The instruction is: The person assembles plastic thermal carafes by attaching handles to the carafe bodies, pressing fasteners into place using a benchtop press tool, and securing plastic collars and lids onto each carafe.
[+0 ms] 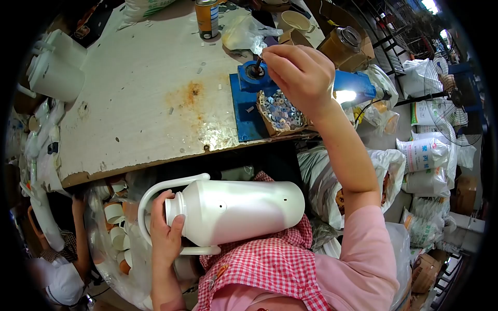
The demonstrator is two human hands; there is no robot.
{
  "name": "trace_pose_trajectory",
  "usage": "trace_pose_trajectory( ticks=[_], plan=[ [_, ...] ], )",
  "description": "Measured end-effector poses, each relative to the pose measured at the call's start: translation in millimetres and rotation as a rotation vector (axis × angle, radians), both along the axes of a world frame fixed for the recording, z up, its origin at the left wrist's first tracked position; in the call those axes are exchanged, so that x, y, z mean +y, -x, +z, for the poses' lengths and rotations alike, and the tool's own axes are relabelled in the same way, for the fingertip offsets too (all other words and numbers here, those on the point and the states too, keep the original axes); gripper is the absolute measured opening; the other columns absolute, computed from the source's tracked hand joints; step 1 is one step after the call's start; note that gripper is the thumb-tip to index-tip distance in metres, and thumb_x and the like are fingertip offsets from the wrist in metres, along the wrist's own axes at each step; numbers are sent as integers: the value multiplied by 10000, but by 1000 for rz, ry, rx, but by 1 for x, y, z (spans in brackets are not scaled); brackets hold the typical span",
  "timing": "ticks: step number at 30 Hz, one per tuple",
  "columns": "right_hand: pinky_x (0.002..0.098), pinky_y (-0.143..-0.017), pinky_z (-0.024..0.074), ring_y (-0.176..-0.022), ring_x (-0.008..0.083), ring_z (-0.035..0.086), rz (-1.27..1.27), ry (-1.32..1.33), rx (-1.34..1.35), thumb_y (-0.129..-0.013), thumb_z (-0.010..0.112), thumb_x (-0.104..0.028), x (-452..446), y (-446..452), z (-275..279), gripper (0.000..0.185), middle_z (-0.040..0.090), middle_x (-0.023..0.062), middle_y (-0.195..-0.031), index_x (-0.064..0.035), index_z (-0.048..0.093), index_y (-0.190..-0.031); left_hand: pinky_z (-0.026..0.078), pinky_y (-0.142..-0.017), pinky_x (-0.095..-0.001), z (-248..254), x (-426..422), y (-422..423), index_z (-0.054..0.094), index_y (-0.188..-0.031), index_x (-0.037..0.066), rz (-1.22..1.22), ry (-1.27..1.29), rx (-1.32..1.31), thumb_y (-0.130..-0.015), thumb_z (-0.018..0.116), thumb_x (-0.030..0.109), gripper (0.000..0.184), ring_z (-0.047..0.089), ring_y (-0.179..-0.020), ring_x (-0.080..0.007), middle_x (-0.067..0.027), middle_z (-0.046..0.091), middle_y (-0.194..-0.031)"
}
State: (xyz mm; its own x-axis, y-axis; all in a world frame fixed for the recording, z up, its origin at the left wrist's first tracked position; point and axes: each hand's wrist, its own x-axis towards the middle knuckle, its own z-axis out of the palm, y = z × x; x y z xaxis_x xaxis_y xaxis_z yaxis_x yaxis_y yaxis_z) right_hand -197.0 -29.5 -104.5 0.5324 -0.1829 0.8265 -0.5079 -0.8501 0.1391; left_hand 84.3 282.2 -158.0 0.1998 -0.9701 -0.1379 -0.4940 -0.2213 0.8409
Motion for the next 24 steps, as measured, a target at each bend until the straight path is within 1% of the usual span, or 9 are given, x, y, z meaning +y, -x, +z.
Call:
trace_pose_trajectory(
  ticks=[6, 12, 14, 16, 18, 19, 21, 22, 24],
  plan=[
    [273, -574, 513, -674, 154, 663, 13, 173, 80, -717, 707, -117, -8, 1, 6, 130, 707, -6, -863, -121, 686, -845, 437, -1001, -403, 3, -2, 2, 522, -1337, 27, 11, -7, -24, -998, 547, 372, 485, 586, -1104, -336, -169, 614, -1194],
    [280, -598, 526, -656, 169, 665, 42, 1, -98, -750, 771, -41, 20, 10, 1, 180, 708, 19, -834, -85, 670, -892, 433, -1011, -377, 8, 2, 1, 545, -1319, 32, 89, -36, -28, -1019, 518, 289, 396, 581, -1120, -278, -145, 613, -1201],
    [263, -611, 518, -656, 151, 666, 24, -570, -405, -813, 771, -26, 66, 30, -12, 148, 706, 55, -807, -38, 656, -905, 429, -1017, -369, 10, 10, -13, 551, -1316, 33, 128, -22, -34, -1022, 515, 269, 379, 575, -1128, -256, -129, 612, -1207],
    [271, -623, 520, -673, 164, 669, -55, -1001, -370, -913, 684, -72, 111, 52, -28, 107, 694, 115, -800, 28, 648, -902, 422, -1026, -343, 13, 36, -42, 551, -1316, 27, 344, 71, -67, -1042, 463, 298, 395, 561, -1157, -238, -127, 602, -1231],
    [363, -798, 542, -878, 226, 693, 1, -1397, -246, -1013, 532, -261, 139, 52, -42, 339, 716, 119, -910, 31, 696, -962, 419, -1031, -330, 17, 48, -64, 552, -1315, 24, 458, 123, -85, -1052, 436, 313, 407, 553, -1172, -230, -125, 597, -1243],
    [362, -883, 524, -951, 236, 682, 258, -1728, -496, -1020, 512, -301, 151, 36, -48, 383, 724, 131, -1012, 37, 683, -1076, 418, -1039, -332, 23, 51, -74, 548, -1323, 17, 568, 135, -68, -1056, 420, 340, 438, 551, -1189, -225, -131, 592, -1257],
    [326, -892, 521, -969, 229, 691, 590, -1762, -600, -987, 608, -275, 158, -4, -43, 410, 724, 146, -987, 77, 578, -1195, 417, -1047, -334, 37, 42, -81, 545, -1331, 9, 664, 156, -69, -1061, 403, 367, 471, 548, -1205, -220, -137, 588, -1271],
    [324, -873, 532, -903, 211, 711, 452, -1726, -491, -943, 681, -215, 149, -19, -28, 347, 726, 102, -928, 69, 598, -1125, 453, -997, -335, 43, 25, -80, 550, -1326, 15, 734, 145, -100, -1043, 437, 401, 492, 580, -1154, -219, -123, 598, -1255],
    [302, -745, 574, -759, 180, 721, 525, -1762, -686, -901, 750, -156, 125, -46, -7, 304, 729, 80, -915, 62, 622, -1069, 489, -946, -335, 54, -6, -82, 555, -1322, 22, 807, 153, -137, -1025, 472, 435, 515, 613, -1103, -218, -108, 607, -1240]
  ],
)
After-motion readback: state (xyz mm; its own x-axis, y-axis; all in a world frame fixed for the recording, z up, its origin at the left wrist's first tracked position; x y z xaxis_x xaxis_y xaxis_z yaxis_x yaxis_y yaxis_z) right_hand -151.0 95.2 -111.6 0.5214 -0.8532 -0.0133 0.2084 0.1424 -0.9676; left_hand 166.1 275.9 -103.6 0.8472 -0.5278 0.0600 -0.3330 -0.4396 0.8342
